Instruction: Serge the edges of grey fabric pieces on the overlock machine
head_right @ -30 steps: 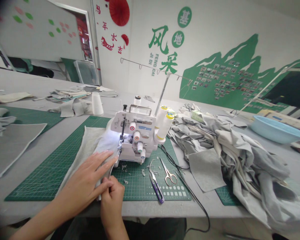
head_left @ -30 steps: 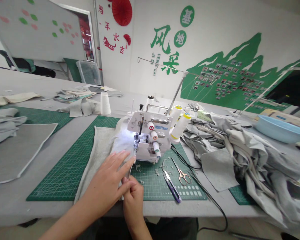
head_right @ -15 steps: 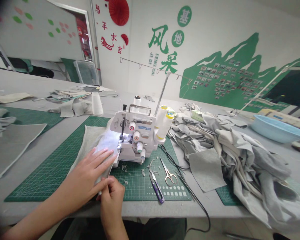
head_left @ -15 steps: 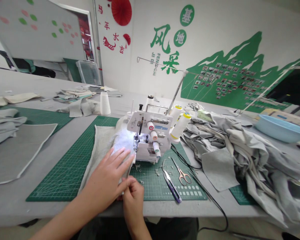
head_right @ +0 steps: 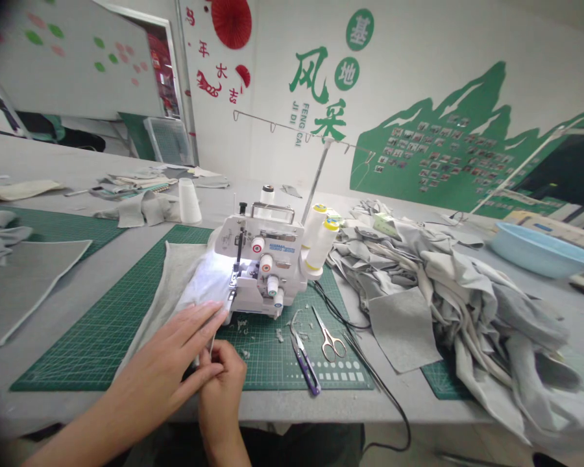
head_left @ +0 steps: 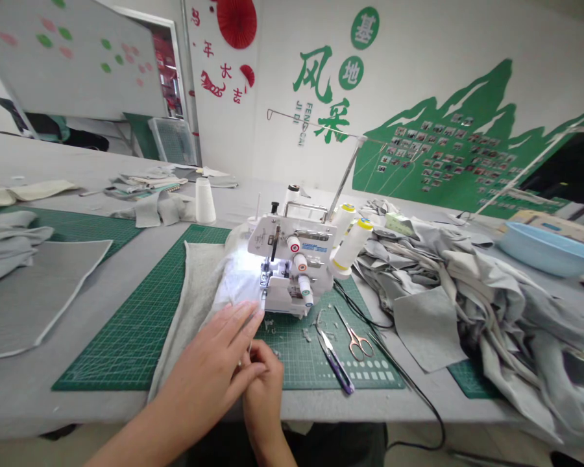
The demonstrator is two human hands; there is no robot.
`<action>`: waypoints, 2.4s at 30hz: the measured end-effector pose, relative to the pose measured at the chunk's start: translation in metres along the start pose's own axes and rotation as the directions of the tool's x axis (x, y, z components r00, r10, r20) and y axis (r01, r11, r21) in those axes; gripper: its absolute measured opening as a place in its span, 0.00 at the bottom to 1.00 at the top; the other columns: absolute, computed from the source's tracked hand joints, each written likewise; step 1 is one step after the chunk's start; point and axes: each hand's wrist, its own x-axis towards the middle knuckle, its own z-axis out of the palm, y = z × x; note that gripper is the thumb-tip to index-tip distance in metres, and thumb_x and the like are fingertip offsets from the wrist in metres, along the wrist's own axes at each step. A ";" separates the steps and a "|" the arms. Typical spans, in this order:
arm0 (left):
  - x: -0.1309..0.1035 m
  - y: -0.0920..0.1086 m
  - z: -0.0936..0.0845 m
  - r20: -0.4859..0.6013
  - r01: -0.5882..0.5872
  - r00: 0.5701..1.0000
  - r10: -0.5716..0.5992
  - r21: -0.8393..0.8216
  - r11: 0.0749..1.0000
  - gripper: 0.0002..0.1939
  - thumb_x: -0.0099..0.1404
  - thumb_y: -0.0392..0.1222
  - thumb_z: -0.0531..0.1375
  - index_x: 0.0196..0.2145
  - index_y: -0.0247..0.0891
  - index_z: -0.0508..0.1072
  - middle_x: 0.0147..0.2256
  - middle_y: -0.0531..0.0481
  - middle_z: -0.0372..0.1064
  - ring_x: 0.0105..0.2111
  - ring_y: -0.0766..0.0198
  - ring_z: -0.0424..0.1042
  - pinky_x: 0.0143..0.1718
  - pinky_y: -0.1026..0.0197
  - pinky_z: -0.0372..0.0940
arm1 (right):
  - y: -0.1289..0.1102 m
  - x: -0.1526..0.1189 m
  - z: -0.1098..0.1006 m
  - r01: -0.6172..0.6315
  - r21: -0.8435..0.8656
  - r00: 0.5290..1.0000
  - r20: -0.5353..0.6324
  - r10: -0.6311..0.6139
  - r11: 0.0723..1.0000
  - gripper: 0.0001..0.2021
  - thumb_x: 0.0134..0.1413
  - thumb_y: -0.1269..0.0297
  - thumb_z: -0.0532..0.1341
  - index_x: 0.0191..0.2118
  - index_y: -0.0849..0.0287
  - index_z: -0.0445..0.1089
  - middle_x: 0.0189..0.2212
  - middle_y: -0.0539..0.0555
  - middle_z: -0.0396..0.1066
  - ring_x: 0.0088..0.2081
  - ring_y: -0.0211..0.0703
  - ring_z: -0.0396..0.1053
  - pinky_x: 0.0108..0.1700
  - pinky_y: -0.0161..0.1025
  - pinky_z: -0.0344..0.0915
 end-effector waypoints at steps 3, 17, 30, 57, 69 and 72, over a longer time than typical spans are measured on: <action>0.003 -0.001 0.002 0.002 0.013 1.000 -0.013 -0.028 1.000 0.29 0.66 0.41 0.61 0.64 0.37 0.63 0.64 0.41 0.60 0.63 0.48 0.61 0.63 0.45 0.59 | 0.000 0.000 -0.001 0.007 0.007 1.000 0.013 -0.007 1.000 0.15 0.59 0.59 0.58 0.23 0.59 0.65 0.21 0.47 0.61 0.26 0.38 0.56 0.30 0.34 0.55; 0.014 -0.006 0.004 0.010 -0.001 1.000 0.001 -0.014 1.000 0.29 0.66 0.41 0.62 0.63 0.35 0.64 0.62 0.37 0.61 0.61 0.45 0.61 0.61 0.41 0.61 | 0.002 0.000 -0.002 -0.033 0.104 0.999 0.009 0.032 0.994 0.15 0.59 0.60 0.57 0.22 0.57 0.58 0.21 0.45 0.53 0.27 0.36 0.50 0.29 0.34 0.51; -0.001 0.000 -0.011 -0.020 -0.100 0.995 0.100 0.029 0.995 0.28 0.67 0.44 0.61 0.62 0.34 0.64 0.61 0.40 0.65 0.60 0.49 0.63 0.63 0.44 0.58 | 0.001 0.003 0.002 -0.084 0.235 0.996 0.034 0.078 0.968 0.19 0.63 0.52 0.59 0.26 0.59 0.67 0.21 0.46 0.60 0.25 0.36 0.54 0.28 0.34 0.55; 0.012 -0.036 -0.021 -0.002 -0.190 0.981 0.192 -0.146 0.971 0.16 0.71 0.40 0.59 0.55 0.39 0.71 0.51 0.44 0.70 0.52 0.53 0.68 0.57 0.51 0.63 | -0.022 0.026 0.004 -0.067 0.246 0.998 0.033 0.061 0.967 0.21 0.62 0.50 0.59 0.24 0.58 0.63 0.19 0.44 0.58 0.22 0.34 0.54 0.24 0.31 0.54; 0.020 -0.049 -0.022 0.070 -0.197 0.975 0.209 -0.150 0.969 0.17 0.69 0.40 0.58 0.55 0.43 0.70 0.49 0.44 0.68 0.51 0.52 0.67 0.54 0.50 0.64 | -0.025 0.030 0.003 -0.032 0.158 0.998 -0.042 0.039 0.987 0.19 0.64 0.50 0.58 0.27 0.59 0.66 0.20 0.45 0.61 0.21 0.34 0.58 0.24 0.31 0.57; 0.023 -0.052 -0.023 0.097 -0.208 0.970 0.224 -0.151 0.966 0.18 0.68 0.40 0.59 0.55 0.44 0.70 0.49 0.44 0.68 0.50 0.52 0.68 0.53 0.50 0.64 | -0.025 0.030 -0.003 0.090 -0.100 0.972 -0.208 -0.110 0.991 0.10 0.61 0.57 0.62 0.39 0.59 0.70 0.23 0.45 0.65 0.23 0.35 0.63 0.26 0.31 0.61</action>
